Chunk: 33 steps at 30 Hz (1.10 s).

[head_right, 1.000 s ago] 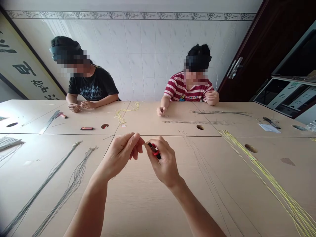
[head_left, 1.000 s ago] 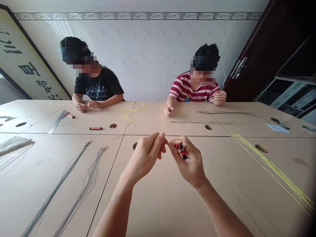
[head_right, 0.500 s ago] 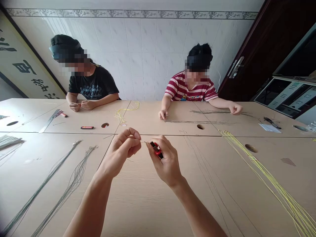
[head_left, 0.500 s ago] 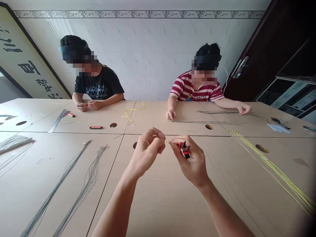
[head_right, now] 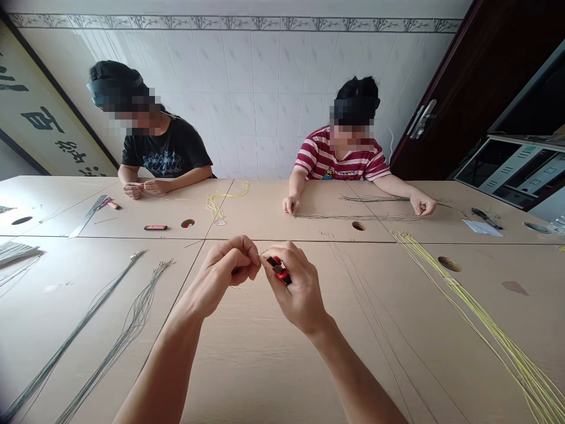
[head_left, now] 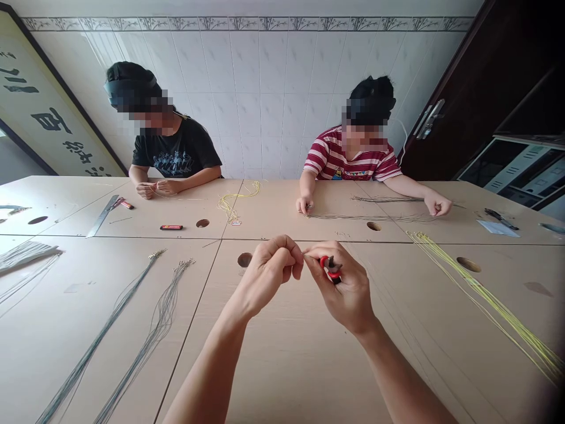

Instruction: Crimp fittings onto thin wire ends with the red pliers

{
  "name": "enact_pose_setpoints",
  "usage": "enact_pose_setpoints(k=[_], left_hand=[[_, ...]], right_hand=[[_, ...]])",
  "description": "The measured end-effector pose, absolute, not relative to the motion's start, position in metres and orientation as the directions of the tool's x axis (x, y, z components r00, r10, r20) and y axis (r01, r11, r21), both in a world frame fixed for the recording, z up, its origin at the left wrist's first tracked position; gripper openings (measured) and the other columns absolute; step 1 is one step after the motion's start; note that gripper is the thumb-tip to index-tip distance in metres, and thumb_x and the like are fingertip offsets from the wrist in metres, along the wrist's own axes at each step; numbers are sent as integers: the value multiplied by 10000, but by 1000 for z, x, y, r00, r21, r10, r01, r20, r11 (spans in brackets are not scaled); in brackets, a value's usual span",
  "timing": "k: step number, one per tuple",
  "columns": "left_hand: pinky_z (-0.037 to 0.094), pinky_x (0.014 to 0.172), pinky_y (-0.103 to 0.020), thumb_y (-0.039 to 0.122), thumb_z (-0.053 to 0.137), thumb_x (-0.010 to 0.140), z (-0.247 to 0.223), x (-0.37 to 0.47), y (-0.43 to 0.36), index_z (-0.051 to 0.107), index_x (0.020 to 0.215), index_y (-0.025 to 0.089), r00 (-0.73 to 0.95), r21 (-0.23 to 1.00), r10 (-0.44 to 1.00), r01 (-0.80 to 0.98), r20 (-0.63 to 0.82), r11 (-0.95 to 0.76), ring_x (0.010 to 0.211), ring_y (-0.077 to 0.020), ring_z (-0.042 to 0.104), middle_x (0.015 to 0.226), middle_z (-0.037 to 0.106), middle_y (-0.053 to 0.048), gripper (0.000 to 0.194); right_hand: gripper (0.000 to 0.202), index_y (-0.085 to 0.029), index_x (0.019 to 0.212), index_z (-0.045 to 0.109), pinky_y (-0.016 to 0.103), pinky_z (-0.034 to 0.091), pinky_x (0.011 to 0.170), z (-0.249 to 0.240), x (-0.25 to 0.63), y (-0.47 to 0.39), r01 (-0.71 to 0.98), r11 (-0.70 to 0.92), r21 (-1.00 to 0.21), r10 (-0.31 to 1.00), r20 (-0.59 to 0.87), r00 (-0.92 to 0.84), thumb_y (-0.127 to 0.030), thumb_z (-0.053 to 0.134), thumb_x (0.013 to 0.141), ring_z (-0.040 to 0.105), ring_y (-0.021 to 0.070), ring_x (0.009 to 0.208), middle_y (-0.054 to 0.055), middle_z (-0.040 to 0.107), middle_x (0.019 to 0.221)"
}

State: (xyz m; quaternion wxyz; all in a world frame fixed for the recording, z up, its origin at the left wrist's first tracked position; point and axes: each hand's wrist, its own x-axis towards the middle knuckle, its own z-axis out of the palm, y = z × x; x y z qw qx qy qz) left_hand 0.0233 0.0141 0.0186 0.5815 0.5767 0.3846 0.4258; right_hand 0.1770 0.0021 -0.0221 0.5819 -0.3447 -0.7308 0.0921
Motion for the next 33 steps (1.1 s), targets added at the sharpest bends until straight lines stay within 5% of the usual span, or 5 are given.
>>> enact_pose_setpoints(k=[11, 33], left_hand=[[160, 474, -241, 177, 473, 752, 21, 19, 15, 518, 671, 170, 279, 998, 959, 40, 41, -54, 508, -60, 239, 553, 334, 69, 93], [194, 470, -235, 183, 527, 781, 18, 14, 17, 562, 650, 161, 329, 983, 944, 161, 34, -91, 509, -72, 267, 536, 377, 56, 138]], right_hand=[[132, -241, 929, 587, 295, 468, 695, -22, 180, 4, 415, 724, -552, 648, 750, -132, -112, 566, 913, 599, 145, 791, 20, 649, 908], [160, -254, 973, 559, 314, 470, 718, -19, 190, 5, 422, 736, -529, 662, 694, -284, -105, 530, 919, 612, 161, 808, 23, 652, 915]])
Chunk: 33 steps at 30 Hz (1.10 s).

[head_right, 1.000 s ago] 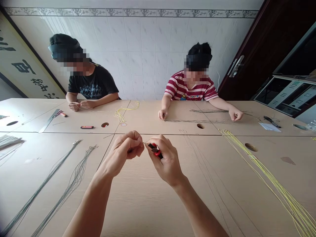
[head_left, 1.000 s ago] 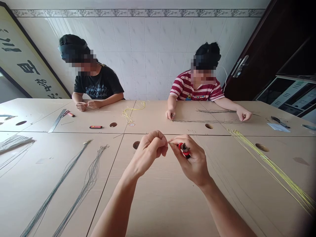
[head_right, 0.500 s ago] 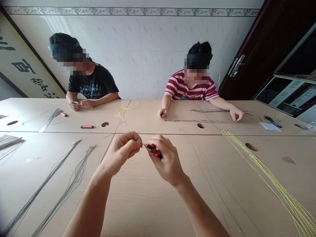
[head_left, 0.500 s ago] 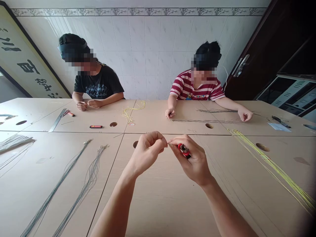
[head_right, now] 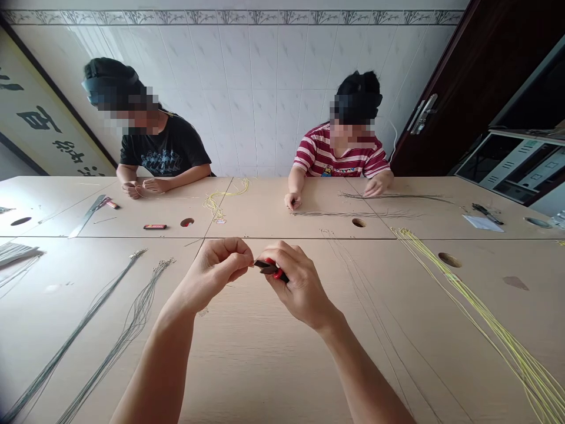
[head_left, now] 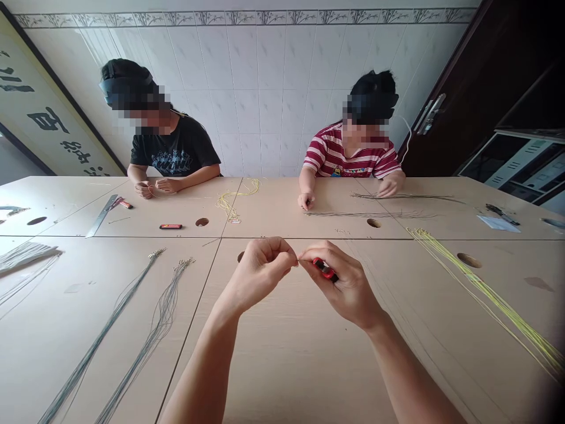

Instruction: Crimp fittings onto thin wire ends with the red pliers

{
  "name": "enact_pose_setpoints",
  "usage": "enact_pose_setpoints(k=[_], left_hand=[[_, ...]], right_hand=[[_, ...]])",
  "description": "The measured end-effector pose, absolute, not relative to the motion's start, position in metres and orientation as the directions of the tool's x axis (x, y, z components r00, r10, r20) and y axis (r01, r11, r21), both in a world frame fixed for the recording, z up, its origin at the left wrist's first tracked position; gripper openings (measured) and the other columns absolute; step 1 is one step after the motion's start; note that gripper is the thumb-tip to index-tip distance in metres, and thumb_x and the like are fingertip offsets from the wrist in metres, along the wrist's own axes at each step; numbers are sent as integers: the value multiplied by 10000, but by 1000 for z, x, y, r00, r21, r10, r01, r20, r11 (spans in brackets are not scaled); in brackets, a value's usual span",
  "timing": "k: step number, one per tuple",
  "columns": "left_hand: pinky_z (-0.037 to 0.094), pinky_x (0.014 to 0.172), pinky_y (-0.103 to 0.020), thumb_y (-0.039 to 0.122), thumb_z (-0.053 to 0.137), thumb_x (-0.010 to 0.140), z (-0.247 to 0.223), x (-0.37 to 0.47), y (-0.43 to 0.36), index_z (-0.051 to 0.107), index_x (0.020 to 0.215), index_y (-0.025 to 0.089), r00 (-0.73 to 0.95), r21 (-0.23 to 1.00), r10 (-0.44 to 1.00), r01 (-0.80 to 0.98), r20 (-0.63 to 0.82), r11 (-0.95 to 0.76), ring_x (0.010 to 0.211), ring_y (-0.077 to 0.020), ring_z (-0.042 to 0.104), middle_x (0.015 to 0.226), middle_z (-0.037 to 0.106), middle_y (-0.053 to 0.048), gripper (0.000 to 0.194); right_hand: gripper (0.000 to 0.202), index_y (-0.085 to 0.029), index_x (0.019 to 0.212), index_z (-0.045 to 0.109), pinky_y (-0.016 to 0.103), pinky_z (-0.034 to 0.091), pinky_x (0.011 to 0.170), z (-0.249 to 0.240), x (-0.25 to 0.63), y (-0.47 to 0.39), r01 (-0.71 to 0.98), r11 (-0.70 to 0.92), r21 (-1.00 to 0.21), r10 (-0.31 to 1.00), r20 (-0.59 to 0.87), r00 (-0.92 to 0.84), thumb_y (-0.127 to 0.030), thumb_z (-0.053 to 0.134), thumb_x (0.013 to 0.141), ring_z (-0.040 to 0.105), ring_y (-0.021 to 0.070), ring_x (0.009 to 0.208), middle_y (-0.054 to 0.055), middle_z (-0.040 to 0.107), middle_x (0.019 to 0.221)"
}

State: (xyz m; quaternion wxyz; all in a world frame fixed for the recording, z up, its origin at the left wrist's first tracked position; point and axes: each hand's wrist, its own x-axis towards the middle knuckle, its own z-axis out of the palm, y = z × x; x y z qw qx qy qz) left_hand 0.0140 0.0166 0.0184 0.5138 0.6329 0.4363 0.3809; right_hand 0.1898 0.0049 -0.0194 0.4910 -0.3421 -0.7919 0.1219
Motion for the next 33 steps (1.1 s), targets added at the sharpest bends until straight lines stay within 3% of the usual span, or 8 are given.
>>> enact_pose_setpoints(k=[13, 21, 24, 28, 30, 33], left_hand=[[208, 461, -215, 162, 490, 781, 19, 14, 16, 532, 664, 162, 355, 980, 934, 162, 49, -113, 516, -65, 270, 555, 381, 67, 124], [191, 459, -217, 171, 493, 773, 17, 11, 18, 550, 675, 166, 304, 981, 952, 166, 45, -100, 505, -67, 253, 549, 355, 65, 113], [180, 455, -219, 181, 506, 764, 18, 8, 19, 553, 667, 168, 270, 980, 962, 177, 39, -90, 497, -68, 241, 542, 345, 63, 108], [177, 449, -216, 191, 514, 749, 18, 4, 21, 536, 655, 171, 234, 977, 972, 199, 30, -78, 491, -69, 244, 543, 352, 59, 99], [177, 447, -214, 195, 513, 748, 17, 3, 23, 524, 657, 174, 219, 972, 975, 220, 29, -78, 490, -68, 243, 542, 342, 63, 94], [181, 445, -212, 198, 507, 755, 15, 1, 26, 518, 668, 176, 203, 962, 979, 259, 29, -82, 495, -69, 245, 543, 336, 65, 91]], right_hand=[[117, -243, 936, 556, 282, 445, 693, -18, 189, 5, 411, 736, -537, 663, 694, -280, -128, 535, 927, 549, 133, 741, 4, 608, 847], [72, -224, 931, 636, 277, 464, 690, -18, 186, 5, 349, 613, -709, 778, 618, -111, -251, 569, 931, 573, 130, 738, 16, 640, 859], [151, -216, 947, 646, 306, 479, 749, -21, 189, 8, 289, 493, -821, 863, 503, -42, -337, 558, 936, 596, 145, 747, 19, 657, 822], [257, -204, 783, 579, 350, 479, 849, -23, 192, 19, 127, 279, -952, 960, 277, -31, -424, 566, 914, 621, 181, 854, 12, 608, 733], [268, -202, 754, 546, 387, 499, 848, -25, 196, 26, -68, 62, -996, 991, 69, -112, -433, 603, 878, 629, 213, 924, 18, 590, 760], [168, -193, 834, 574, 445, 537, 805, -31, 204, 29, -302, -373, -877, 889, -245, -386, -358, 603, 846, 646, 239, 935, 58, 612, 883]])
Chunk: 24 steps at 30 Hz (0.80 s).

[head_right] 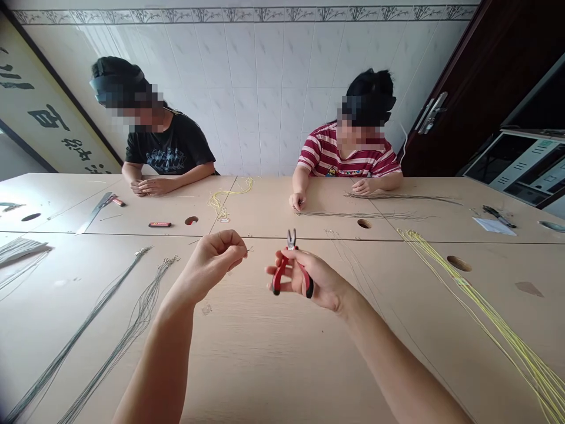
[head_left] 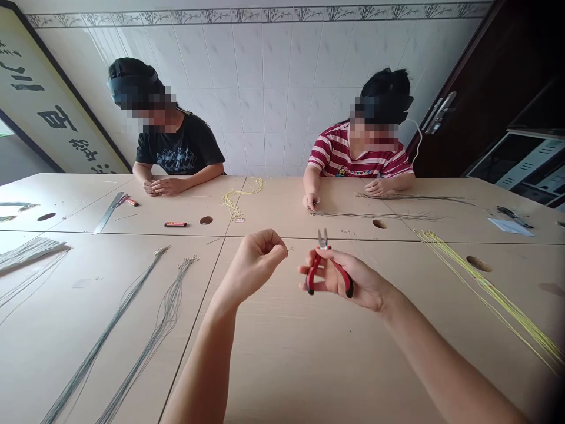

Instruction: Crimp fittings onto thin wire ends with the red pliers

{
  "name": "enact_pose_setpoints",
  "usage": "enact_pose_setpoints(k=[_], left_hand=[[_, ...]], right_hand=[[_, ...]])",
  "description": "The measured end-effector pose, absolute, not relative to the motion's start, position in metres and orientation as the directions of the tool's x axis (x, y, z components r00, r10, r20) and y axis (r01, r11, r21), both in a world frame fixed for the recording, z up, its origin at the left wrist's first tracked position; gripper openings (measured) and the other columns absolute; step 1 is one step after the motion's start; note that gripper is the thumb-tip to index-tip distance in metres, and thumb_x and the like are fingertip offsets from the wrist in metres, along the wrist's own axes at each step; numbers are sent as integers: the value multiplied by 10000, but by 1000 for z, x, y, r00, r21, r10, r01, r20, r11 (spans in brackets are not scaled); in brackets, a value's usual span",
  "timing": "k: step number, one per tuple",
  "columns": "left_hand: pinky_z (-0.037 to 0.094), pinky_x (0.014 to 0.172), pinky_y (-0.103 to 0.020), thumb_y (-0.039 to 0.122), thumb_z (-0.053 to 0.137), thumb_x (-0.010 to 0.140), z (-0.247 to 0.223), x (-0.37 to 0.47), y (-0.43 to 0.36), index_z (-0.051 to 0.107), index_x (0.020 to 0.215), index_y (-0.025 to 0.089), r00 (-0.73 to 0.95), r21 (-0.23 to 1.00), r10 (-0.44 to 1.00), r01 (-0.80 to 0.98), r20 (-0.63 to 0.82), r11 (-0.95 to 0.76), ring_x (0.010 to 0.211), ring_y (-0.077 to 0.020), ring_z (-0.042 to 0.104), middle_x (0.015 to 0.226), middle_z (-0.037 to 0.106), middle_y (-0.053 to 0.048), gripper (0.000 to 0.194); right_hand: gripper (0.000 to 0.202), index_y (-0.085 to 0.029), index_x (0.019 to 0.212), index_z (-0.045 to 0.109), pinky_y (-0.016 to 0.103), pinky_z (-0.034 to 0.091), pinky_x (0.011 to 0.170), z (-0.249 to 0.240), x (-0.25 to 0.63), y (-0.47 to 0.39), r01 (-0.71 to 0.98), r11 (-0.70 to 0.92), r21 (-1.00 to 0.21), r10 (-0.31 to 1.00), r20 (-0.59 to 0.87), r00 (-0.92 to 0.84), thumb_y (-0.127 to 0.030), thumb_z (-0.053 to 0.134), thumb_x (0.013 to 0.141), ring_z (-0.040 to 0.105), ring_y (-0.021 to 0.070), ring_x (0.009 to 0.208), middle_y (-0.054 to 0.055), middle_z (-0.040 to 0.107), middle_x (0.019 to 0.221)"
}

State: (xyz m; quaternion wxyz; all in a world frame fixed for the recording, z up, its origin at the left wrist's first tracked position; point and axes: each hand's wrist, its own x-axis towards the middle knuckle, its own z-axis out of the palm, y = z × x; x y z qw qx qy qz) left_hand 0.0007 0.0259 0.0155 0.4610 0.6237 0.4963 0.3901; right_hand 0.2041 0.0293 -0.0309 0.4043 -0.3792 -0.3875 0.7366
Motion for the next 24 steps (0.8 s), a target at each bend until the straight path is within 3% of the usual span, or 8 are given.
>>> enact_pose_setpoints(k=[2, 4, 7, 9, 11, 16, 24], left_hand=[[190, 445, -210, 198, 501, 761, 15, 0, 27, 515, 670, 176, 203, 957, 979, 279, 29, -86, 499, -70, 254, 550, 350, 62, 96], [208, 444, -208, 197, 501, 765, 16, -2, 28, 516, 674, 176, 215, 950, 976, 296, 38, -102, 500, -69, 273, 564, 375, 57, 94], [237, 445, -207, 181, 512, 758, 15, -2, 28, 517, 681, 178, 262, 925, 960, 332, 100, -187, 501, -69, 306, 580, 414, 51, 77], [248, 448, -208, 158, 514, 747, 15, -1, 26, 502, 673, 183, 301, 886, 939, 373, 166, -276, 496, -69, 312, 561, 409, 58, 79], [263, 458, -211, 134, 509, 736, 13, 1, 24, 480, 661, 189, 333, 823, 913, 430, 236, -370, 495, -70, 315, 541, 395, 66, 97], [294, 488, -207, 111, 492, 726, 12, 6, 20, 464, 666, 194, 386, 686, 860, 525, 334, -503, 510, -74, 317, 541, 397, 69, 106], [287, 505, -210, 120, 492, 723, 13, 8, 16, 474, 684, 197, 406, 627, 847, 573, 342, -528, 503, -72, 331, 542, 408, 72, 88]], right_hand=[[144, -183, 941, 597, 445, 539, 824, -35, 210, 25, -288, -507, -813, 808, -331, -488, -272, 571, 831, 647, 232, 952, 91, 635, 961], [207, -180, 1015, 597, 404, 542, 798, -38, 215, 17, -182, -472, -863, 807, -340, -482, -225, 549, 819, 646, 212, 926, 100, 646, 993], [180, -200, 965, 604, 315, 513, 632, -33, 222, 4, 181, -140, -973, 900, -202, -386, -180, 552, 794, 612, 167, 732, 44, 638, 876], [159, -215, 881, 599, 278, 462, 562, -23, 225, -2, 444, 157, -882, 931, -18, -364, -124, 542, 763, 562, 146, 643, 3, 609, 781], [205, -228, 868, 590, 278, 460, 580, -12, 229, -5, 589, 369, -719, 905, 133, -405, -79, 520, 747, 557, 152, 659, -8, 601, 762], [199, -236, 854, 554, 304, 476, 597, 5, 235, -8, 705, 548, -450, 836, 263, -483, -65, 488, 777, 580, 188, 733, 24, 622, 823], [238, -228, 918, 582, 325, 486, 599, 8, 234, -6, 707, 608, -362, 793, 313, -522, -61, 490, 775, 598, 207, 758, 42, 635, 837]])
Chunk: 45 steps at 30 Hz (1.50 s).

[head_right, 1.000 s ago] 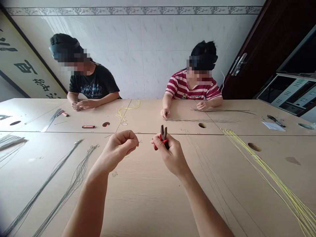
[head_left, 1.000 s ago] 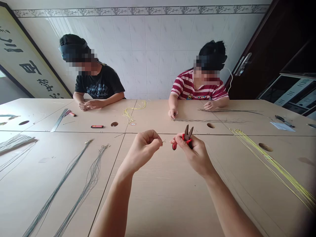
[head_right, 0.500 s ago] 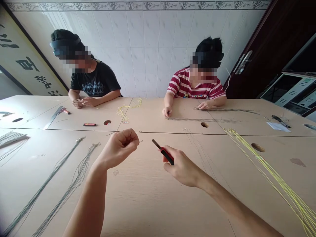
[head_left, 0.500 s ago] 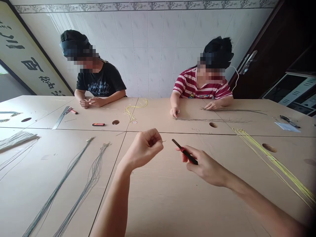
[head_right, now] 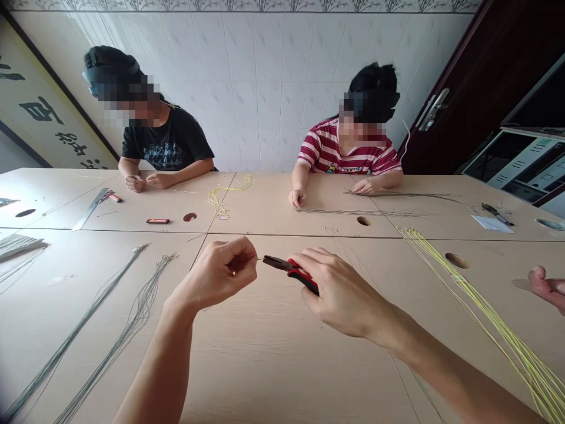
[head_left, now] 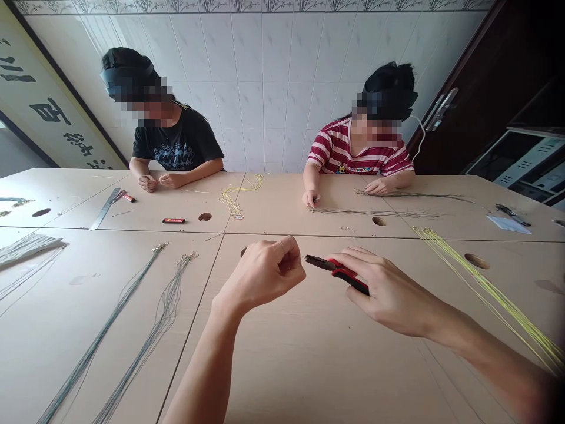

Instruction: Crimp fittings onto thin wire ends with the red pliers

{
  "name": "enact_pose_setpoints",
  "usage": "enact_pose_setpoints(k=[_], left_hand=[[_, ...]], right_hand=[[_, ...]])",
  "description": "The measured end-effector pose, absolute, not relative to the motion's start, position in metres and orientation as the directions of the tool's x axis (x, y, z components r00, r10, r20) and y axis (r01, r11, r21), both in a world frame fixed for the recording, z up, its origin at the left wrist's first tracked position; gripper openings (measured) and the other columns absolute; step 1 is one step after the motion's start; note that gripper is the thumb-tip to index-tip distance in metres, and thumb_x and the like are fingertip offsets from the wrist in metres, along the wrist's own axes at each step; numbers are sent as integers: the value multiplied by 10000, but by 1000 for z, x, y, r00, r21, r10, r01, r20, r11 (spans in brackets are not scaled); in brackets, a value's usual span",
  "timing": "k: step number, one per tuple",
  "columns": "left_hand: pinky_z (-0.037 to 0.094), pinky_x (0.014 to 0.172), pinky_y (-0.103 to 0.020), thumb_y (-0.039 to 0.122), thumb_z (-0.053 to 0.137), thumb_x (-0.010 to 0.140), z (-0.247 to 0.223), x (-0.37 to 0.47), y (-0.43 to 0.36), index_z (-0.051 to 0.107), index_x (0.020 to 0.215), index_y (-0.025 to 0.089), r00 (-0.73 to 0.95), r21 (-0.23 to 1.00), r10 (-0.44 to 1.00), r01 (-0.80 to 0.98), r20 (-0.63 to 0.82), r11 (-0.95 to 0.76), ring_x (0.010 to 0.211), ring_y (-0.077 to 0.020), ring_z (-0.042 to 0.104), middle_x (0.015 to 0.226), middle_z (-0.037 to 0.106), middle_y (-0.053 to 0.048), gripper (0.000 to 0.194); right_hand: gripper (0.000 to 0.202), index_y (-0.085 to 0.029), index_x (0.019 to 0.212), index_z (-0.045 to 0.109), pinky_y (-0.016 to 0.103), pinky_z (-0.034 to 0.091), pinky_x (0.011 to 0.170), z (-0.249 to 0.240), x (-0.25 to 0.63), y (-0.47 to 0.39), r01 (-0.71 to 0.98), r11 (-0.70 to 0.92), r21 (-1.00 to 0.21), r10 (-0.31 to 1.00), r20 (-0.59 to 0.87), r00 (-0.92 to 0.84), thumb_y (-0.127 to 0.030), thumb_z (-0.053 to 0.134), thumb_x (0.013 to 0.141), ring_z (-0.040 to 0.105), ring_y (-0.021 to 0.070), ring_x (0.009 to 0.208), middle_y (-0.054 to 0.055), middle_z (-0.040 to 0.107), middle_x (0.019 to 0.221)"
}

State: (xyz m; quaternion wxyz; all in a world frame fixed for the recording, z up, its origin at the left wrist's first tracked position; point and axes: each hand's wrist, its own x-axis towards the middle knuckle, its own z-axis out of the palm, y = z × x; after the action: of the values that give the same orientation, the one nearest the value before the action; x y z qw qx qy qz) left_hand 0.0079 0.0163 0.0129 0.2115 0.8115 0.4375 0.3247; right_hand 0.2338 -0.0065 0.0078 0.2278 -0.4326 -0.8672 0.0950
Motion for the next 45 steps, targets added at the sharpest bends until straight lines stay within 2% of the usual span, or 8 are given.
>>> enact_pose_setpoints(k=[6, 12, 16, 33, 39, 45], left_hand=[[269, 493, -207, 123, 489, 728, 13, 10, 16, 466, 678, 195, 413, 603, 840, 587, 351, -540, 496, -69, 316, 536, 415, 73, 90], [246, 475, -202, 122, 489, 719, 11, 10, 17, 461, 676, 198, 410, 601, 840, 588, 354, -541, 481, -62, 303, 514, 391, 85, 91], [256, 478, -196, 120, 486, 714, 11, 10, 18, 467, 676, 196, 408, 599, 835, 583, 368, -549, 484, -59, 312, 520, 398, 85, 88], [251, 469, -197, 102, 477, 703, 9, 11, 17, 459, 674, 195, 423, 591, 820, 569, 385, -572, 492, -61, 302, 522, 392, 82, 99], [245, 467, -199, 94, 478, 695, 10, 12, 17, 468, 682, 194, 435, 578, 811, 569, 392, -585, 487, -59, 297, 521, 401, 85, 102], [237, 463, -201, 92, 475, 693, 9, 12, 16, 461, 678, 196, 440, 560, 807, 582, 393, -590, 487, -61, 297, 520, 394, 85, 106]], right_hand=[[264, -219, 954, 598, 327, 484, 611, 8, 235, -6, 710, 615, -344, 787, 318, -528, -59, 490, 775, 603, 215, 781, 52, 644, 857], [249, -209, 939, 606, 330, 497, 694, 12, 233, -9, 746, 551, -374, 834, 219, -506, -64, 444, 818, 607, 206, 863, 56, 656, 933], [243, -203, 933, 610, 331, 495, 717, 14, 232, -9, 754, 535, -381, 844, 203, -497, -72, 436, 826, 606, 203, 872, 56, 659, 950], [207, -211, 910, 615, 290, 442, 634, 13, 234, -8, 766, 519, -380, 854, 199, -480, -120, 435, 860, 578, 167, 736, 16, 657, 838], [243, -204, 947, 604, 292, 445, 644, 17, 235, -10, 782, 517, -348, 855, 184, -484, -73, 469, 795, 567, 176, 767, 25, 635, 853], [231, -214, 952, 590, 291, 438, 654, 20, 238, -11, 790, 523, -321, 852, 172, -494, -71, 482, 807, 563, 182, 783, 12, 629, 830]])
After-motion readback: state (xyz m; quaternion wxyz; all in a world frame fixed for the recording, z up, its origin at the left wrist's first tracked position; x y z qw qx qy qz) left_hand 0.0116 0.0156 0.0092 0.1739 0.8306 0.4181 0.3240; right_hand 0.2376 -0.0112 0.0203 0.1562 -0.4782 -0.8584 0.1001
